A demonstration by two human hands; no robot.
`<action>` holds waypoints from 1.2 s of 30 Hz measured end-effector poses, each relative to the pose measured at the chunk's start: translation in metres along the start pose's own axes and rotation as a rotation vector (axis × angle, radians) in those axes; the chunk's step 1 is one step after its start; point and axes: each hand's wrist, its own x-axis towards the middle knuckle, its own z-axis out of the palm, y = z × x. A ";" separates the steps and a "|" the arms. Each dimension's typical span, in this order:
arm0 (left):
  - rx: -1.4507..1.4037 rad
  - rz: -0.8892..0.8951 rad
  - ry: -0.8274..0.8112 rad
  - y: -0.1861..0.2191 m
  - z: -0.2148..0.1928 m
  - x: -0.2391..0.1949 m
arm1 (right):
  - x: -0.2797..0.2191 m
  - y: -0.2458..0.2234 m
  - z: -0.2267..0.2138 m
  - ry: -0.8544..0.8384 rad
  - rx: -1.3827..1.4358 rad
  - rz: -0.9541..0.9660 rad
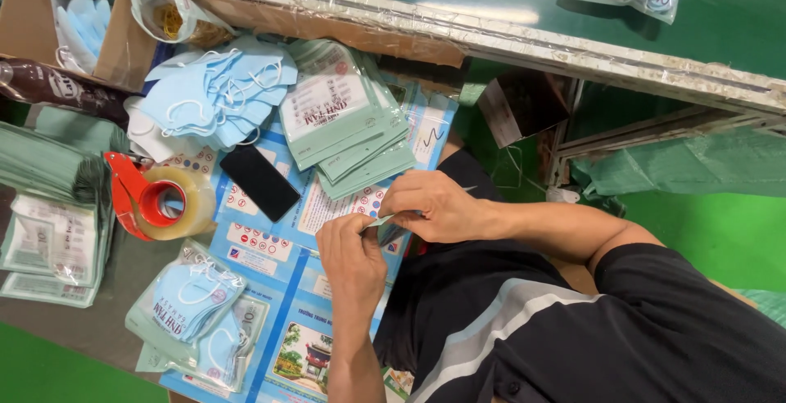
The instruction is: Packaging face masks into plastic bags and organizing them on a conveyor belt.
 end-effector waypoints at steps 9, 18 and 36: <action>0.019 -0.002 0.080 0.003 0.000 0.005 | -0.001 0.002 -0.008 0.031 0.176 0.209; -0.022 0.016 0.034 0.000 -0.001 0.003 | 0.000 -0.002 -0.002 0.065 0.082 0.015; 0.087 0.126 -0.023 0.013 -0.023 0.021 | 0.000 -0.009 -0.020 0.121 0.136 0.193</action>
